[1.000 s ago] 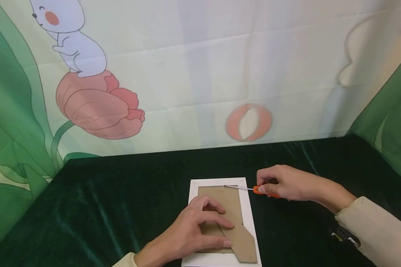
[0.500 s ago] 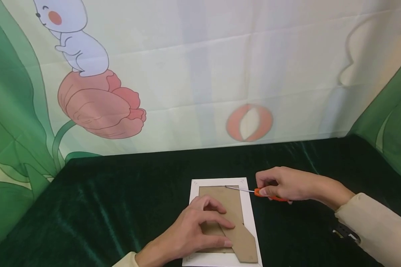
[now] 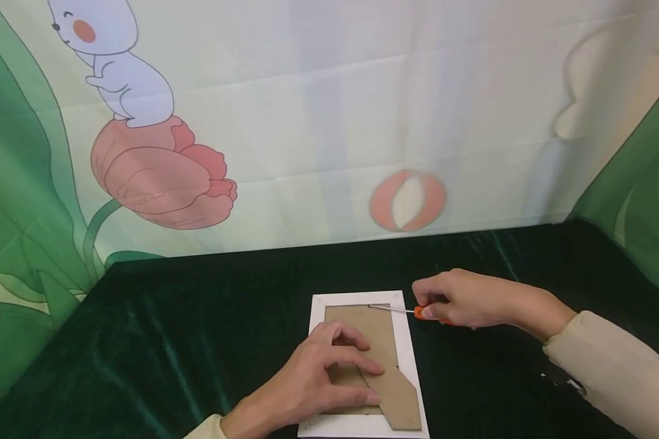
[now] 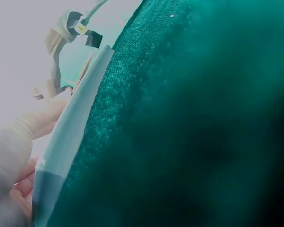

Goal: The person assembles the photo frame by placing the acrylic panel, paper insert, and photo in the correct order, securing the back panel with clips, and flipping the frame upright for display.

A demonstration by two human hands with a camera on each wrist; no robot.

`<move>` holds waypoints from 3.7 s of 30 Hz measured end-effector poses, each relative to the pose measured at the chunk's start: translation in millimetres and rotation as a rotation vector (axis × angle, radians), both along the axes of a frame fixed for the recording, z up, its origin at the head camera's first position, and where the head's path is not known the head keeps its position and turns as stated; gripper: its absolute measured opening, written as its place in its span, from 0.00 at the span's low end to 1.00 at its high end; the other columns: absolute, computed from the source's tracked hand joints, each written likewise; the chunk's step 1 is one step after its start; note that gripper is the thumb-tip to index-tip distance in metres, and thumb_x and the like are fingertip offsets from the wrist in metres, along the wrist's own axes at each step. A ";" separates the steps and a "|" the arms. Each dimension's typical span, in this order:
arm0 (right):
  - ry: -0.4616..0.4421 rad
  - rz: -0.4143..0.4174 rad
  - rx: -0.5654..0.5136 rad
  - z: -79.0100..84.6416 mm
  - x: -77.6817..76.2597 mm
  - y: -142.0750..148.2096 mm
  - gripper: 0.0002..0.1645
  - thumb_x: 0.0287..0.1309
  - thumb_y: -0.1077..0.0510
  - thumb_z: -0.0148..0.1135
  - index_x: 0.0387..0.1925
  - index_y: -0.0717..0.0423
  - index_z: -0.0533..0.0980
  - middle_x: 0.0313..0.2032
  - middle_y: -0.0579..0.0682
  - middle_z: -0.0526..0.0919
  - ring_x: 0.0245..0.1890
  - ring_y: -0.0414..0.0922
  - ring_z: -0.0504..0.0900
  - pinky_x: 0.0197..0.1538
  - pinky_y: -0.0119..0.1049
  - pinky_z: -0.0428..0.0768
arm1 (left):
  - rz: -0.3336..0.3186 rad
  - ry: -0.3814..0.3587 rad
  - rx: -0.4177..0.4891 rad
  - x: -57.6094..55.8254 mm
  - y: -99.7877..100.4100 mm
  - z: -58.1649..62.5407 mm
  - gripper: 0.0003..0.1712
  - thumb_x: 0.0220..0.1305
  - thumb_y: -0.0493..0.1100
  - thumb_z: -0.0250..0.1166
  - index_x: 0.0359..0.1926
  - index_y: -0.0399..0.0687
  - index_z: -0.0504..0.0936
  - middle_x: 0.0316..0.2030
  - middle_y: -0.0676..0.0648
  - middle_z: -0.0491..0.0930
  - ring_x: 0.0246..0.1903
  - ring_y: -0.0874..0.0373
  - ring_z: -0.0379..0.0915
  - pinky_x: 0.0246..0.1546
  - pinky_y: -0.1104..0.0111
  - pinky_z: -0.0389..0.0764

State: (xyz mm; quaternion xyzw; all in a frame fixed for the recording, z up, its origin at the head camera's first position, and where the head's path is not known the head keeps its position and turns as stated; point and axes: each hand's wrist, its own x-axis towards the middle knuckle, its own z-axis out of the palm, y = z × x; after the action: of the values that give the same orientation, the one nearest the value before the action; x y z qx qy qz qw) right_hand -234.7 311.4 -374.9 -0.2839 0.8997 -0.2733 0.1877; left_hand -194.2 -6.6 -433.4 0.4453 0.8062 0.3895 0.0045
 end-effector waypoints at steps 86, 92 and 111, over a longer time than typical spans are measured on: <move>0.628 0.225 -0.223 -1.4 16.9 -62.7 0.19 0.58 0.63 0.79 0.48 0.41 0.87 0.41 0.31 0.78 0.38 0.31 0.78 0.41 0.21 0.77 | 0.276 -0.331 -0.052 -57.1 -68.8 2.5 0.31 0.64 0.56 0.78 0.66 0.56 0.84 0.62 0.55 0.80 0.62 0.55 0.73 0.67 0.54 0.74; 0.604 0.223 -0.191 1.5 18.6 -65.7 0.17 0.61 0.61 0.78 0.49 0.42 0.87 0.42 0.31 0.78 0.39 0.32 0.77 0.40 0.26 0.80 | 0.263 -0.299 -0.078 -57.5 -68.7 3.0 0.31 0.64 0.56 0.78 0.66 0.56 0.84 0.68 0.52 0.76 0.66 0.53 0.72 0.67 0.51 0.74; 0.629 0.214 -0.151 7.2 22.9 -72.2 0.14 0.61 0.58 0.78 0.46 0.39 0.86 0.40 0.27 0.78 0.38 0.30 0.75 0.38 0.25 0.78 | 0.231 -0.278 -0.102 -58.0 -68.8 2.2 0.33 0.65 0.58 0.76 0.68 0.54 0.83 0.74 0.54 0.71 0.74 0.53 0.64 0.71 0.48 0.69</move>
State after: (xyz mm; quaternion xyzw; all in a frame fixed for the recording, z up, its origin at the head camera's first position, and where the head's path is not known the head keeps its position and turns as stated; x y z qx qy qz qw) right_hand -211.8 239.2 -367.7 -0.4604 0.8557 -0.2170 -0.0931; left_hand -252.2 -75.4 -431.2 0.2908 0.8623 0.4039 0.0938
